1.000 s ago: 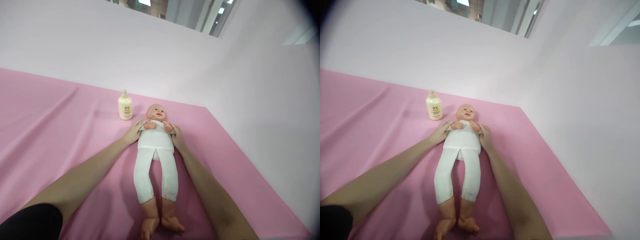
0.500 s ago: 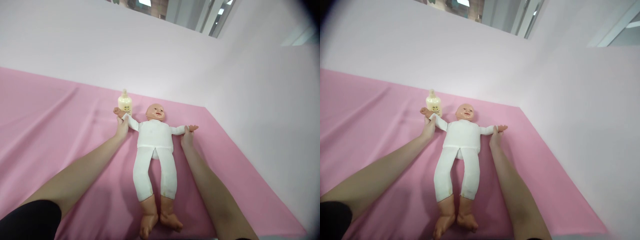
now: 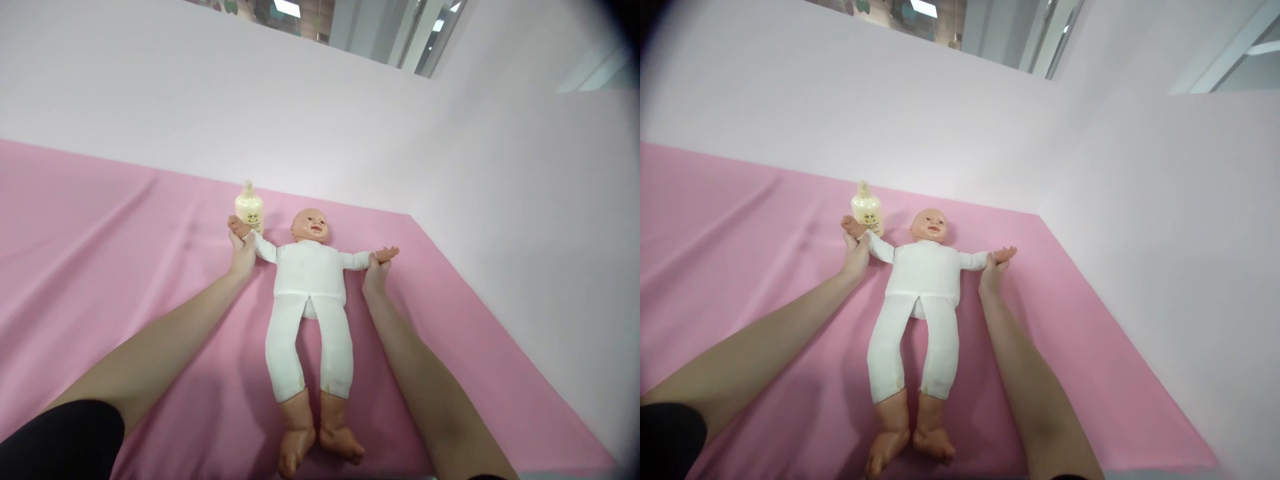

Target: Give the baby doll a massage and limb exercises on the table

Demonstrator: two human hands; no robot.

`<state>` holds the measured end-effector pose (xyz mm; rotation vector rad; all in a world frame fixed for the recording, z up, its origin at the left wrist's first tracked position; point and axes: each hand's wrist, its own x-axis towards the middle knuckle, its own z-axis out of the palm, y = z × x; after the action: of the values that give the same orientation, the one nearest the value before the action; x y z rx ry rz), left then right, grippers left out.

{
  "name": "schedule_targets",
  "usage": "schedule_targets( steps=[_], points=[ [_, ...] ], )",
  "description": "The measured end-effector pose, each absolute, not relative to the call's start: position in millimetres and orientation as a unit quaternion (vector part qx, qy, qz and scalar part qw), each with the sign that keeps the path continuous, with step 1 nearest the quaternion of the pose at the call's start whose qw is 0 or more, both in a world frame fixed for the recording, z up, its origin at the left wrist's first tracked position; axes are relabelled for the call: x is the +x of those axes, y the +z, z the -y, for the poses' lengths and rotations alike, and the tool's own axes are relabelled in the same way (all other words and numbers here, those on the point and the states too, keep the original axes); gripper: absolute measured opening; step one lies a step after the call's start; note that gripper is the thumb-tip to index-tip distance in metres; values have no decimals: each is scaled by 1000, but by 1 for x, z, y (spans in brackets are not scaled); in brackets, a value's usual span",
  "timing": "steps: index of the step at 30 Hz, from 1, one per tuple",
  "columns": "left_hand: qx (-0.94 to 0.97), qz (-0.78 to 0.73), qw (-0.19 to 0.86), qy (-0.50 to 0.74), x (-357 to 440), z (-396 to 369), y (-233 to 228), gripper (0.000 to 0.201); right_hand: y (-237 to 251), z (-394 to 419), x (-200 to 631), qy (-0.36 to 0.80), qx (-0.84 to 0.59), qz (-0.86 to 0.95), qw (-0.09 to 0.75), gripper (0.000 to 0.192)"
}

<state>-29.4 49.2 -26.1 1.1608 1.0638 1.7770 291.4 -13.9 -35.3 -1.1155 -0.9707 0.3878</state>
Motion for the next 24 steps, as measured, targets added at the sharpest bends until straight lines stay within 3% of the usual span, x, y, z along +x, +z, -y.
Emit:
schedule_targets(
  steps=[4, 10, 13, 19, 24],
  points=[
    [613, -364, 297, 635, -23, -34, -15, 60, -12, 28, 266, 115, -472, 560, 671, 64],
    [821, -349, 147, 427, -15, -22, -12, 48, -9, 32, 254, 53, -465, 753, 461, 44],
    [868, -343, 120, 338, -12, -21, -12, 42, -11, 31, 255, 36, -457, 788, 411, 41],
    [818, -345, 147, 437, -14, -18, -9, 44, -10, 33, 255, 104, -475, 713, 506, 45],
    [639, -384, 284, 603, -19, -28, -15, 36, -14, 27, 267, 190, -494, 529, 663, 60]
  ],
)
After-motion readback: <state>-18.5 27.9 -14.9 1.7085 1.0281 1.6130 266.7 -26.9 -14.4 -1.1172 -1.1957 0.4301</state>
